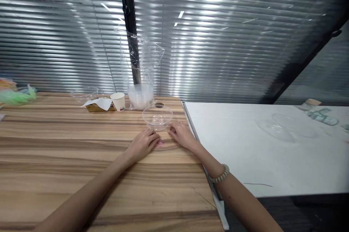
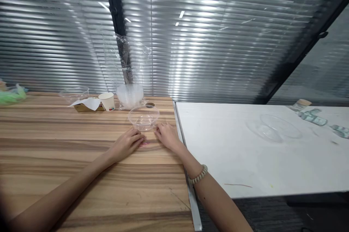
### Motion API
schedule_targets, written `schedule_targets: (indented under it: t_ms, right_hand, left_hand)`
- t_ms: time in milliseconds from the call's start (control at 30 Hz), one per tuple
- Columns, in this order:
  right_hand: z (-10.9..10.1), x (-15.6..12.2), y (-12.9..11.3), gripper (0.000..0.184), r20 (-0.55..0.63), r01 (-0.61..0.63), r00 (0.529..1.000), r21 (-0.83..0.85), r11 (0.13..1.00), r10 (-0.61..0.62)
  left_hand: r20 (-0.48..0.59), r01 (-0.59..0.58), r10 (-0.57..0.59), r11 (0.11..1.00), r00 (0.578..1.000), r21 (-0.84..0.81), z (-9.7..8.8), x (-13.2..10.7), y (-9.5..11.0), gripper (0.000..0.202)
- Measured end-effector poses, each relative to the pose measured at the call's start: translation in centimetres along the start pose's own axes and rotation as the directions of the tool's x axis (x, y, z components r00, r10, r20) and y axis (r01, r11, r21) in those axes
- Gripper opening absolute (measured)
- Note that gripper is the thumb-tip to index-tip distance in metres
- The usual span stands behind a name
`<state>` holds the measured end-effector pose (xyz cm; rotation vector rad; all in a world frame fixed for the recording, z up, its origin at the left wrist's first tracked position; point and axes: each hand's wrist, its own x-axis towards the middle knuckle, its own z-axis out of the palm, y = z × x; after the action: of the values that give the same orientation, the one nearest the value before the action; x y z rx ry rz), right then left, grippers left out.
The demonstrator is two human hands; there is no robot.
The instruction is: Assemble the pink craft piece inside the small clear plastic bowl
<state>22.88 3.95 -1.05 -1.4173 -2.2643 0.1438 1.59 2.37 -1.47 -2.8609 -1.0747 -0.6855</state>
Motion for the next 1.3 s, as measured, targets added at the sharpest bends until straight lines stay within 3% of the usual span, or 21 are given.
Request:
schedule_targets:
  t_ms: [567, 1300]
  right_hand:
    - [-0.5, 0.1, -0.5, 0.007, 0.010, -0.006, 1.000, 0.004, 1.000, 0.006]
    - [0.8, 0.2, 0.5, 0.011, -0.019, 0.065, 0.997, -0.138, 0.988, -0.069]
  left_hand:
    - [-0.017, -0.022, 0.022, 1.000, 1.000, 0.001, 0.1, 0.0, 0.0, 0.023]
    - [-0.002, -0.007, 0.007, 1.000, 1.000, 0.007, 0.0, 0.0, 0.0, 0.020]
